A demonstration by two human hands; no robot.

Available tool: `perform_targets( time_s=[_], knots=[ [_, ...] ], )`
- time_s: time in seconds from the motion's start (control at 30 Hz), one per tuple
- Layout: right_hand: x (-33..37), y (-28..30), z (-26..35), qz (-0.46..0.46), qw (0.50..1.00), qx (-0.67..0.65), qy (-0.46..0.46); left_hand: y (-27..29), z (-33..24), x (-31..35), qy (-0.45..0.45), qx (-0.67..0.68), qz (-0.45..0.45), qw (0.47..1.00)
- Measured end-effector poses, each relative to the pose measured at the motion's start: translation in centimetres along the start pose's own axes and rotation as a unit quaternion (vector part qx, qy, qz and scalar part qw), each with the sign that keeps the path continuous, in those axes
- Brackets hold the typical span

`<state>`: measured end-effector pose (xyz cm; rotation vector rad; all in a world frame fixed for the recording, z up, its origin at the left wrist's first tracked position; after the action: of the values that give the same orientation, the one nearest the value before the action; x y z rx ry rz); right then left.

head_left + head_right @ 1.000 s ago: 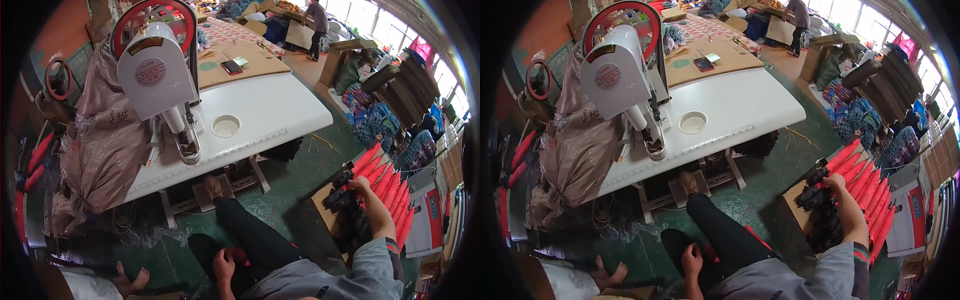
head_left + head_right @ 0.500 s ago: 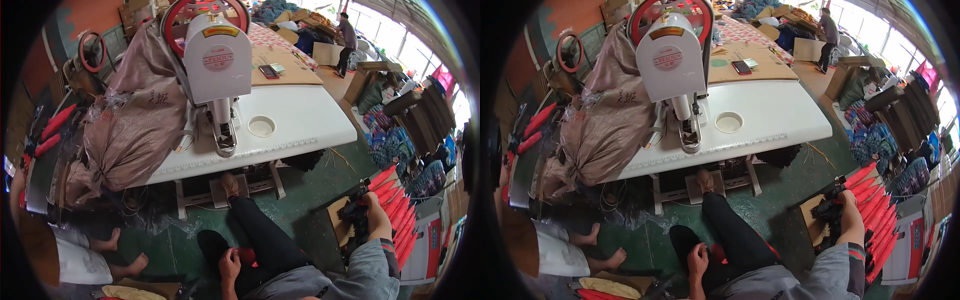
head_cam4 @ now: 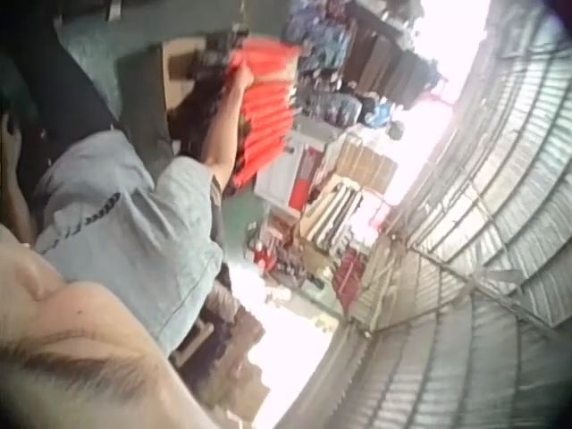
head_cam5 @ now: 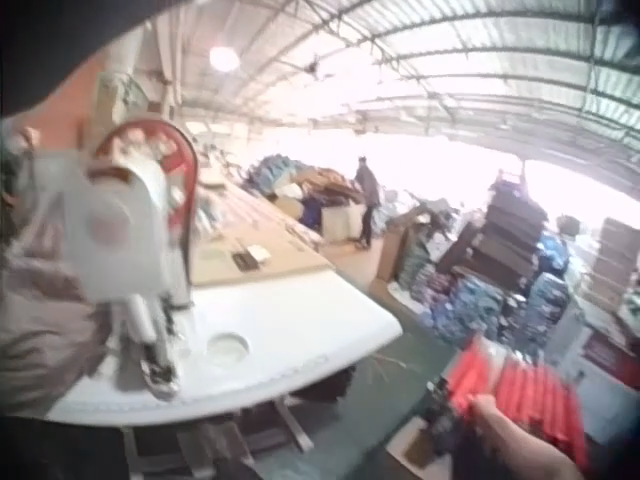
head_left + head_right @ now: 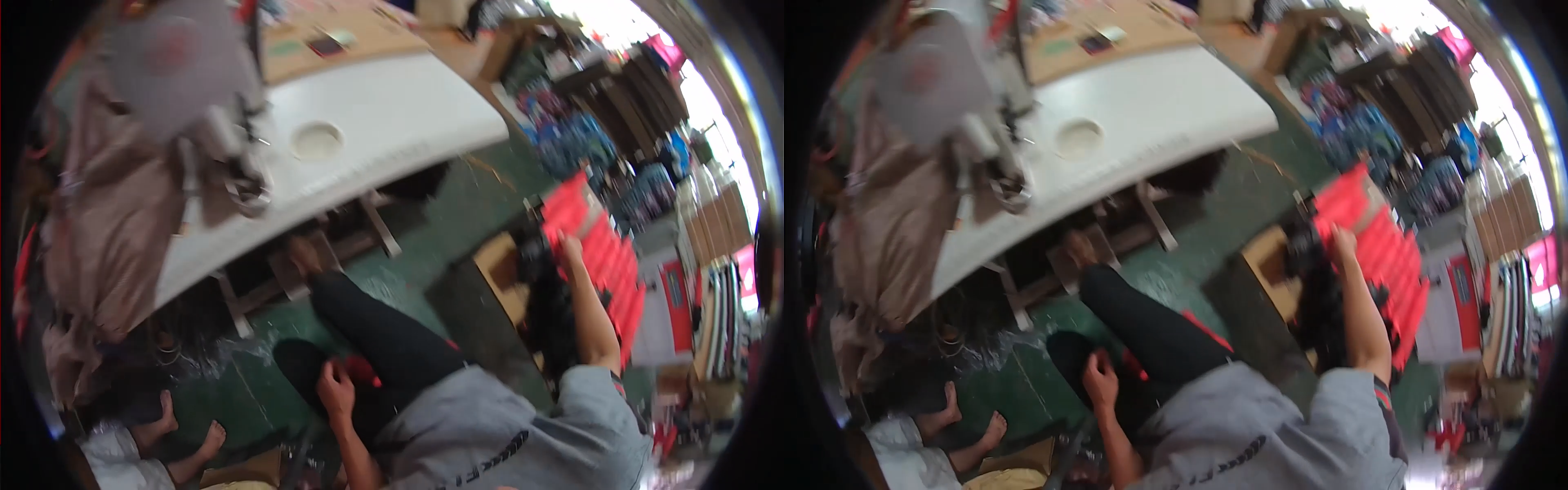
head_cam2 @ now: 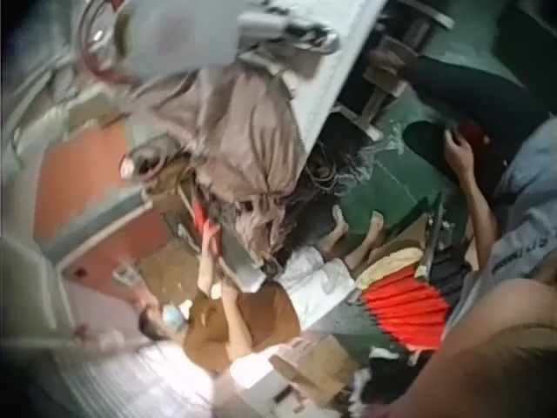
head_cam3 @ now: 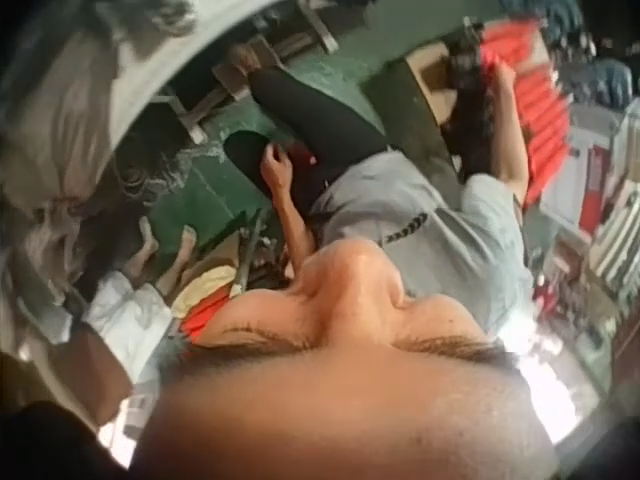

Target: Steaming and smoothing the fabric of red and black umbrellas using an industrial steaming machine.

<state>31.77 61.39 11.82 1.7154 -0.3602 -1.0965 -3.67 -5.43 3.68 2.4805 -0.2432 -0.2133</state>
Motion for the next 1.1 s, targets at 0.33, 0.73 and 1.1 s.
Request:
perform_targets(
  time_s=[0.33,0.73,1.1],
  knots=[
    [4.9,0.8,8.3,0.087,0.724,-0.390,-0.562,-0.5,-1.8,0.3,-0.003,0.031,0.031,0.999],
    [2.8,2.5,18.4,0.207,0.612,-0.362,-0.672,0.9,-0.5,1.4,-0.001,0.026,0.005,1.000],
    [3.3,-4.3,15.1,0.100,0.521,-0.476,-0.702,-0.1,-1.8,1.0,-0.013,0.046,0.003,0.999]
  ],
)
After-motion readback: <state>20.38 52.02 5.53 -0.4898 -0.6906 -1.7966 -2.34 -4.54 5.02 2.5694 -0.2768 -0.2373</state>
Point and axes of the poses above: each hand's wrist, its own x-axis away from the middle knuckle, its own y-axis out of the back of the hand, z = x × y, the point moved 5 cm from there along -x, towards the middle knuckle, and after that the axes turned 14 degrees about -z, right-handed, at the moved point
